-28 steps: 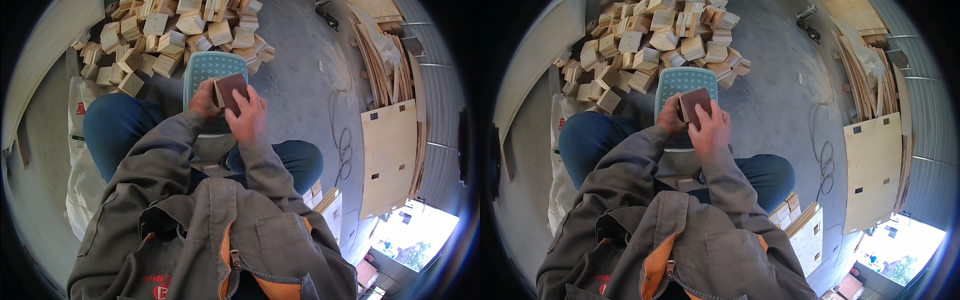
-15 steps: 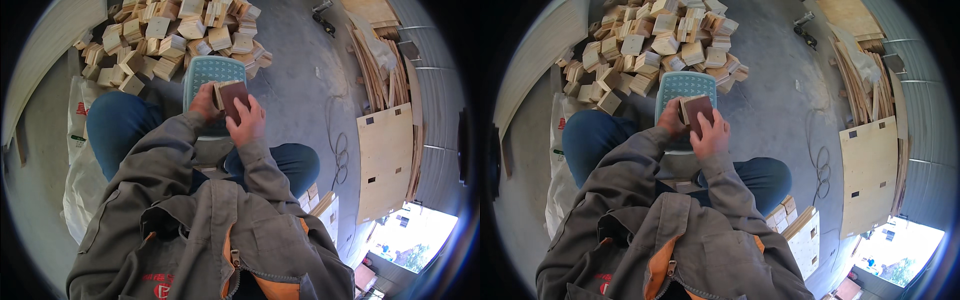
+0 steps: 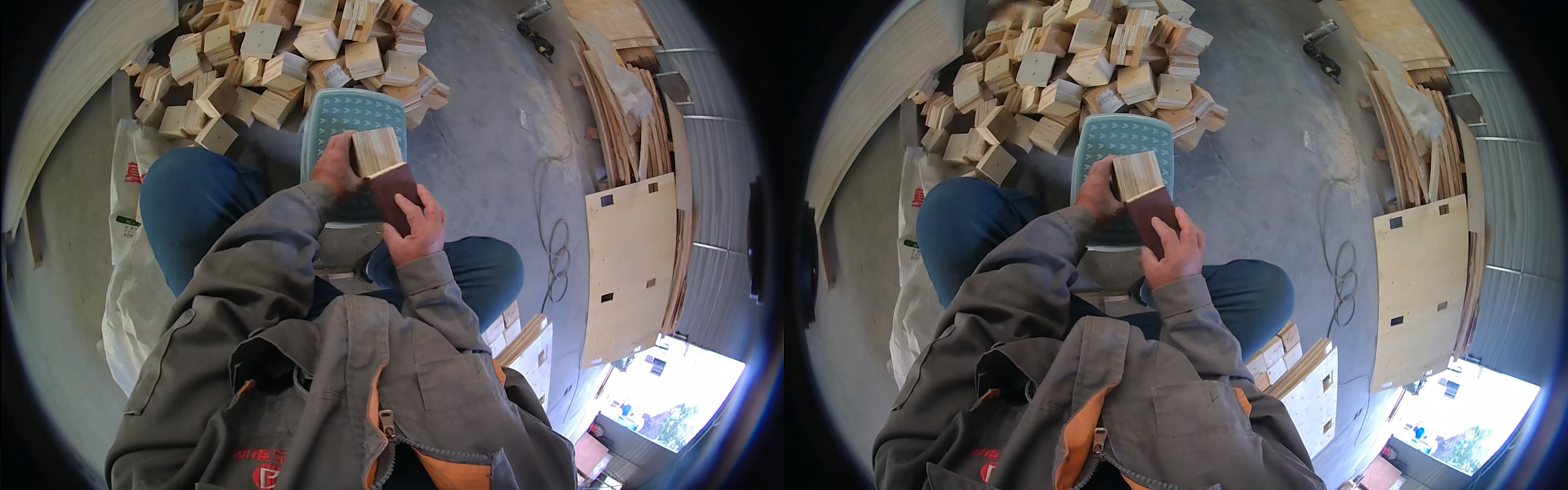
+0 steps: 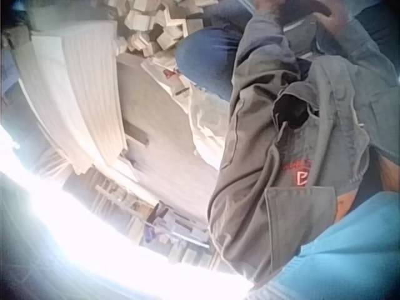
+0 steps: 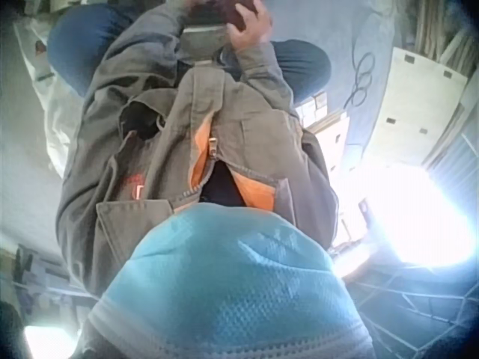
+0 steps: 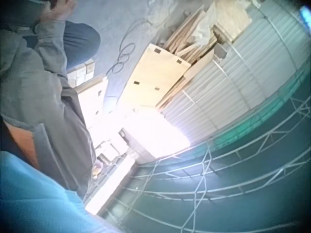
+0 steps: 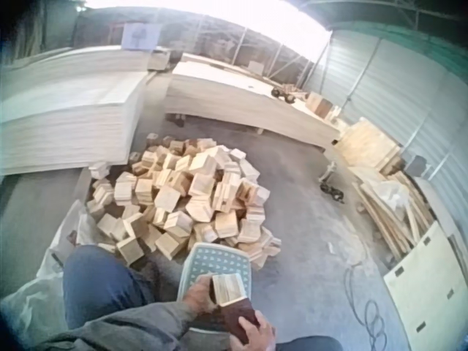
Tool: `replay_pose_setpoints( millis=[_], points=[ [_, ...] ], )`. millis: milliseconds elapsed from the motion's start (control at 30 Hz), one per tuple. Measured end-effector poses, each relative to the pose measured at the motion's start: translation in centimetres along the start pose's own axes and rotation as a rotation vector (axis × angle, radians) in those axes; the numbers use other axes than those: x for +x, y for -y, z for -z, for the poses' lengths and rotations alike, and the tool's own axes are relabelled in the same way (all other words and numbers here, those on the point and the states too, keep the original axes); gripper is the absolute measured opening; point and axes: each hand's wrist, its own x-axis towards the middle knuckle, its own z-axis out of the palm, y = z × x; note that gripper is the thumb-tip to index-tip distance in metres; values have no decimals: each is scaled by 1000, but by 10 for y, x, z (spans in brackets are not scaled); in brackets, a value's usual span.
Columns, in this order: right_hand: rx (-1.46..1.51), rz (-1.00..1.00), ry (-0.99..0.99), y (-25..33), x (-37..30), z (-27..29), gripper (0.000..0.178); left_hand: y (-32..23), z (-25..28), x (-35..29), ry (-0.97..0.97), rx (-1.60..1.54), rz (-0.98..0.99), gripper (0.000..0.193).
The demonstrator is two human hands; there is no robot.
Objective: The person sits on the floor and sands small wooden blocks one by one using a sanding block. They pick up each block, rub its surfaces, and place the finished pieces into a nearby stack.
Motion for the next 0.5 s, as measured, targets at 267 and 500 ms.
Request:
replay_pose_setpoints(
  millis=[267, 500],
  points=[
    [60, 23, -16, 3, 4, 4, 63, -1, -3, -2, -29, -7, -41, 94],
    [-43, 55, -15, 8, 55, -24, 62, 2, -4, -3, -33, 13, -70, 96]
  ],
)
